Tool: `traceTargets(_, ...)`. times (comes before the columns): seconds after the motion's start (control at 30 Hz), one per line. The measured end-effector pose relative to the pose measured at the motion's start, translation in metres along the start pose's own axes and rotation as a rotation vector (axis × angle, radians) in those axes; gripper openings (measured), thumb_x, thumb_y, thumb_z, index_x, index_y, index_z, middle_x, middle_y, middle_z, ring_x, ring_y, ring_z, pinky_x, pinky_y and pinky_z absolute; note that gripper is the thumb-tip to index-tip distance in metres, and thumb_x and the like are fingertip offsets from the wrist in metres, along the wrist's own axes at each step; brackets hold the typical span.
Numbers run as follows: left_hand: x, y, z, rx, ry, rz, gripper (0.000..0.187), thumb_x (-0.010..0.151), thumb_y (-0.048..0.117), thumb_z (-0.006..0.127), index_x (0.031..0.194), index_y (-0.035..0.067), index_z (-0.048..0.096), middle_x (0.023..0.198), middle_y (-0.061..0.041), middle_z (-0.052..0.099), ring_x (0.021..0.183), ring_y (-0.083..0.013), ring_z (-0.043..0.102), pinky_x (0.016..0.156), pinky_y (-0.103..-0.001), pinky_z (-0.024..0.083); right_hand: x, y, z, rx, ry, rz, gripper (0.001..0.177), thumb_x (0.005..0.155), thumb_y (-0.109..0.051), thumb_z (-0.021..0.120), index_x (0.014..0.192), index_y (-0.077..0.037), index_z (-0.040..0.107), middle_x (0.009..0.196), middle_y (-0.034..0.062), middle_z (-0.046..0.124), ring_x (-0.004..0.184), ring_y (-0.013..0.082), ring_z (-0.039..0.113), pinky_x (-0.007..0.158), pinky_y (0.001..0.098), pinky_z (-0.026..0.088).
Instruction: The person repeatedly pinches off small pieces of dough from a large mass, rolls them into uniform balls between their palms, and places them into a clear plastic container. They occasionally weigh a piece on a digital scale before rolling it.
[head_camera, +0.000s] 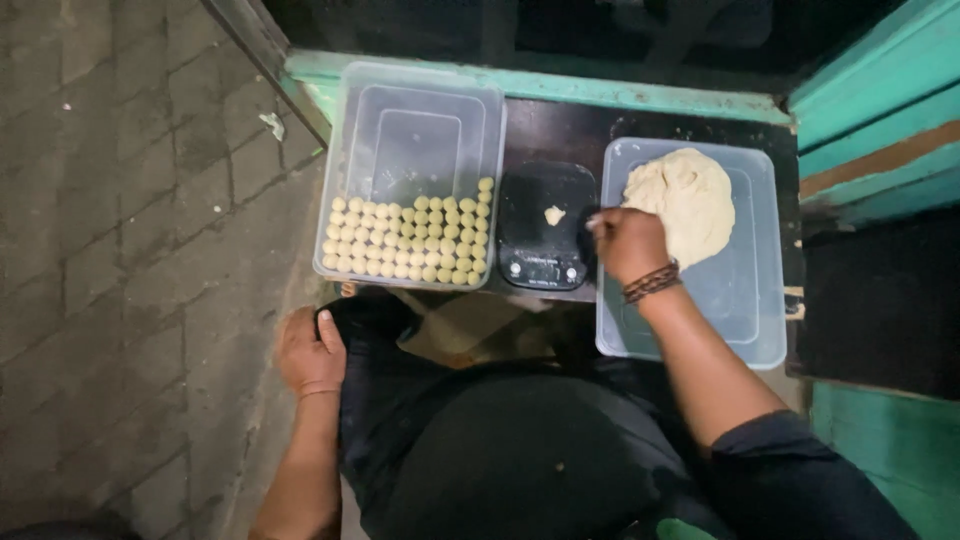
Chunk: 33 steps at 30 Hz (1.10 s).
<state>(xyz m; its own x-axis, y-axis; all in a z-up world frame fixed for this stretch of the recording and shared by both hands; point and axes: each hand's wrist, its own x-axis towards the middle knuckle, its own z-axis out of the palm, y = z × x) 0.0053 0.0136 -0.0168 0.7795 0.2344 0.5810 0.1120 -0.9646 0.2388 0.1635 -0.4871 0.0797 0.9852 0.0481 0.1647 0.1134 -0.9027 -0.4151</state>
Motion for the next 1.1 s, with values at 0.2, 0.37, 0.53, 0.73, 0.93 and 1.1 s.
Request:
traceTargets(0.2,-0.002,0.015,-0.009,-0.044,-0.097,-0.163,0.031,0.103,0.035,0.058,0.108,0.008,0.073,0.097,-0.018,0.073,0.093,-0.0406,0.072,0.084,-0.052,0.057,0.024,-0.056,0.048,-0.149,0.102,-0.163,0.019,0.087,-0.027,0.081,0.103,-0.016,0.082,0.081,0.0116,0.075,0.087,0.0327,0.075,0.104,0.0419,0.055)
traceTargets(0.37,0.014,0.020,-0.019,-0.045,0.010,-0.151,0.031,0.100,0.035,0.059,0.101,0.008,0.074,0.095,-0.020,0.075,0.091,-0.0409,0.073,0.083,-0.051,0.058,0.026,-0.060,0.055,-0.278,-0.023,-0.279,0.013,0.089,-0.027,0.076,0.095,-0.016,0.081,0.082,0.0077,0.078,0.092,0.0257,0.078,0.113,0.0398,0.053)
traceTargets(0.53,0.010,0.019,-0.019,-0.204,-0.086,-0.137,0.035,0.100,0.030,0.055,0.119,0.007,0.072,0.118,-0.014,0.074,0.118,-0.0402,0.064,0.113,-0.050,0.042,0.040,-0.013,0.098,-0.262,-0.004,-0.302,0.030,0.082,-0.027,0.067,0.106,-0.017,0.082,0.100,0.0096,0.080,0.096,0.0277,0.075,0.099,0.0403,0.055)
traceTargets(0.73,0.007,0.020,-0.017,-0.181,-0.094,-0.158,0.035,0.100,0.032,0.054,0.118,0.008,0.072,0.119,-0.013,0.074,0.118,-0.0403,0.062,0.110,-0.049,0.042,0.046,-0.041,0.065,-0.235,-0.163,-0.313,0.031,0.081,-0.016,0.060,0.103,-0.015,0.082,0.097,0.0163,0.078,0.092,0.0371,0.075,0.094,0.0453,0.060)
traceTargets(0.93,0.011,0.032,-0.033,-0.238,-0.057,-0.174,0.034,0.103,0.028,0.049,0.117,0.006,0.072,0.117,-0.013,0.074,0.116,-0.0359,0.065,0.116,-0.048,0.039,0.053,-0.076,0.021,-0.275,-0.479,0.157,0.035,0.092,-0.037,0.066,0.124,-0.028,0.078,0.128,0.0023,0.077,0.117,0.0306,0.073,0.105,0.0394,0.056)
traceTargets(1.1,0.015,0.048,-0.019,-0.396,0.188,-0.199,0.032,0.103,0.026,0.056,0.116,0.001,0.073,0.116,-0.014,0.076,0.112,-0.0351,0.069,0.109,-0.048,0.049,0.046,-0.082,-0.009,0.477,-0.294,0.483,0.033,0.088,-0.017,0.078,0.117,-0.001,0.081,0.106,0.0121,0.080,0.085,0.0291,0.075,0.081,0.0385,0.055)
